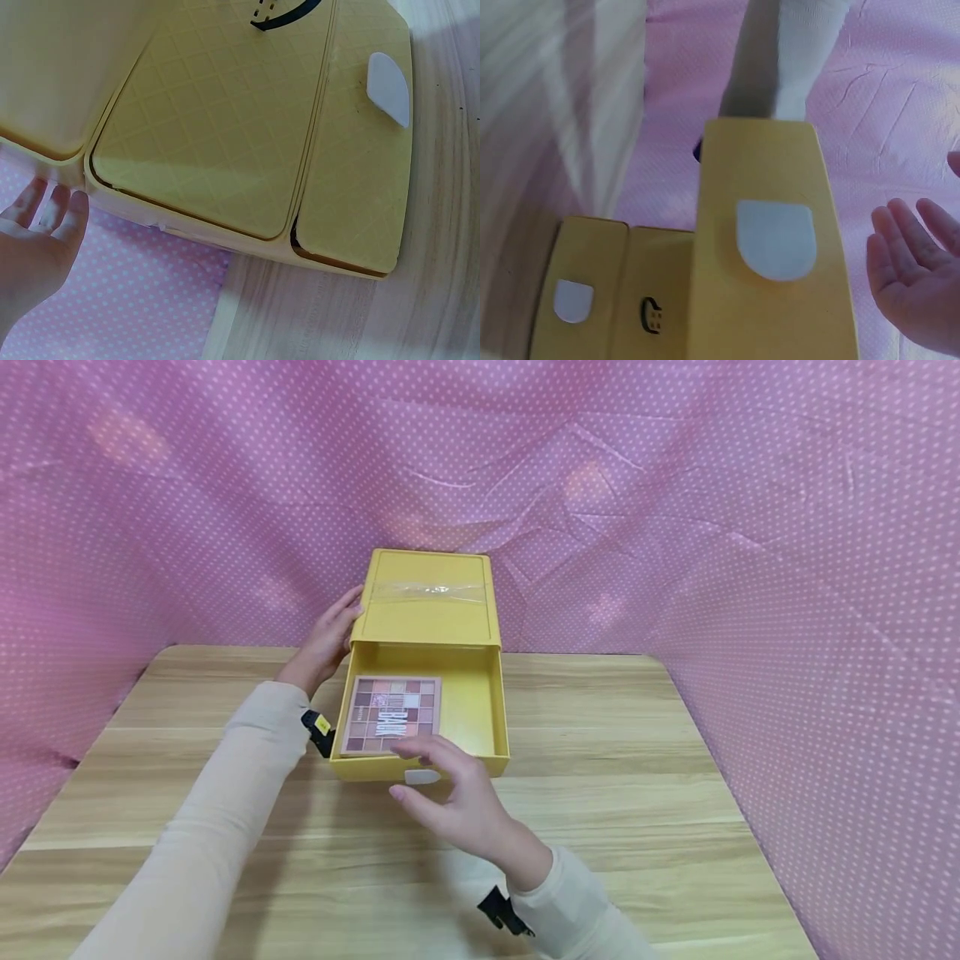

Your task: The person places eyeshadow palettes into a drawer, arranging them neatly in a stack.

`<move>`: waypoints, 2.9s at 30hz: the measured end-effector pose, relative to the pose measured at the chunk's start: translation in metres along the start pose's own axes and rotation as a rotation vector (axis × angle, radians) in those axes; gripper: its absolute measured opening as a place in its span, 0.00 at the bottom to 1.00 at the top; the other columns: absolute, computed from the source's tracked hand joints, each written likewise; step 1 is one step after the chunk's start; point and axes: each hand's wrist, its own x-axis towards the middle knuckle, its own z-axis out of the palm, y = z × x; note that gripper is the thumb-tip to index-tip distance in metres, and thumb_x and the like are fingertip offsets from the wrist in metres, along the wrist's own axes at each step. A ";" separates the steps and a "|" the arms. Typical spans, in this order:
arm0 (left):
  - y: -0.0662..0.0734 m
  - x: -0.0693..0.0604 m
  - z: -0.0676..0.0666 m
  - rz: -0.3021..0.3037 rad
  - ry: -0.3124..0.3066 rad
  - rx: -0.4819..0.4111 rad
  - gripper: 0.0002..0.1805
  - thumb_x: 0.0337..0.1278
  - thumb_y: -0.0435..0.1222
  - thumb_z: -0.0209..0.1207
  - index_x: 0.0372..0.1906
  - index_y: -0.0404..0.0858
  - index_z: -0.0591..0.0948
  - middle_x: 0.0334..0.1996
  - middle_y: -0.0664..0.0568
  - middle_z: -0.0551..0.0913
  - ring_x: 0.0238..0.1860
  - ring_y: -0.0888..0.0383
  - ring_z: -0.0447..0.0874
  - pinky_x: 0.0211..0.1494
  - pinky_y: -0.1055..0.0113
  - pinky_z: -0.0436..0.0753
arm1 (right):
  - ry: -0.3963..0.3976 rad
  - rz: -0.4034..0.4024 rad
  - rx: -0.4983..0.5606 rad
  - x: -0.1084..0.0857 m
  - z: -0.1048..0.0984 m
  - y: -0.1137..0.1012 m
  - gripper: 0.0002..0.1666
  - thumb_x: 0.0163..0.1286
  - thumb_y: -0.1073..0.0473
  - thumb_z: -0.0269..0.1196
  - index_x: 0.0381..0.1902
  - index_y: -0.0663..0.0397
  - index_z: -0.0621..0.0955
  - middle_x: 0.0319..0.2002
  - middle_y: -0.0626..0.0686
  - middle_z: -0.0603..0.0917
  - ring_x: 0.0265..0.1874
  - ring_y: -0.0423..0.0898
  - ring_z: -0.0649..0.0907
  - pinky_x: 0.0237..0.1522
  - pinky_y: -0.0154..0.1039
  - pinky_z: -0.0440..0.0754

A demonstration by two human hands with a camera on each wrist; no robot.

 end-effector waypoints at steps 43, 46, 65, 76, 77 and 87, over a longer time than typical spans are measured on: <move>0.000 -0.004 0.002 -0.003 0.039 -0.044 0.26 0.59 0.37 0.48 0.63 0.45 0.61 0.61 0.49 0.60 0.55 0.52 0.65 0.51 0.68 0.70 | 0.238 0.665 0.285 -0.049 0.045 0.048 0.12 0.58 0.68 0.58 0.37 0.74 0.75 0.30 0.59 0.78 0.30 0.42 0.78 0.37 0.35 0.77; 0.000 -0.004 0.002 -0.008 0.035 -0.041 0.26 0.59 0.37 0.48 0.63 0.45 0.60 0.61 0.49 0.60 0.56 0.52 0.64 0.52 0.68 0.70 | 0.277 0.684 0.336 -0.046 0.046 0.048 0.13 0.59 0.67 0.56 0.37 0.77 0.74 0.30 0.61 0.79 0.30 0.43 0.78 0.38 0.39 0.78; 0.001 -0.003 0.002 -0.015 0.031 -0.039 0.27 0.58 0.38 0.49 0.63 0.46 0.60 0.61 0.50 0.59 0.55 0.51 0.64 0.52 0.68 0.70 | 0.429 0.714 0.378 -0.034 0.049 0.042 0.13 0.63 0.68 0.52 0.33 0.81 0.73 0.24 0.66 0.79 0.21 0.41 0.79 0.31 0.37 0.79; 0.000 -0.003 0.002 -0.013 0.023 -0.028 0.27 0.58 0.39 0.50 0.63 0.46 0.60 0.62 0.51 0.58 0.57 0.54 0.63 0.54 0.68 0.68 | 0.429 0.738 0.368 -0.024 0.045 0.043 0.14 0.63 0.66 0.53 0.33 0.79 0.74 0.24 0.62 0.80 0.22 0.42 0.79 0.32 0.38 0.79; 0.000 -0.003 0.002 -0.010 0.022 -0.034 0.27 0.58 0.39 0.50 0.63 0.46 0.60 0.62 0.51 0.59 0.57 0.53 0.63 0.54 0.68 0.68 | 0.427 0.739 0.369 -0.023 0.044 0.044 0.14 0.63 0.65 0.52 0.33 0.79 0.74 0.24 0.61 0.80 0.22 0.42 0.79 0.33 0.39 0.79; -0.001 -0.003 0.007 -0.007 0.030 -0.049 0.26 0.58 0.37 0.49 0.63 0.45 0.60 0.61 0.50 0.60 0.55 0.52 0.64 0.52 0.68 0.70 | 0.418 0.749 0.372 -0.014 0.035 0.054 0.15 0.64 0.64 0.52 0.34 0.78 0.73 0.24 0.59 0.80 0.22 0.42 0.79 0.35 0.41 0.79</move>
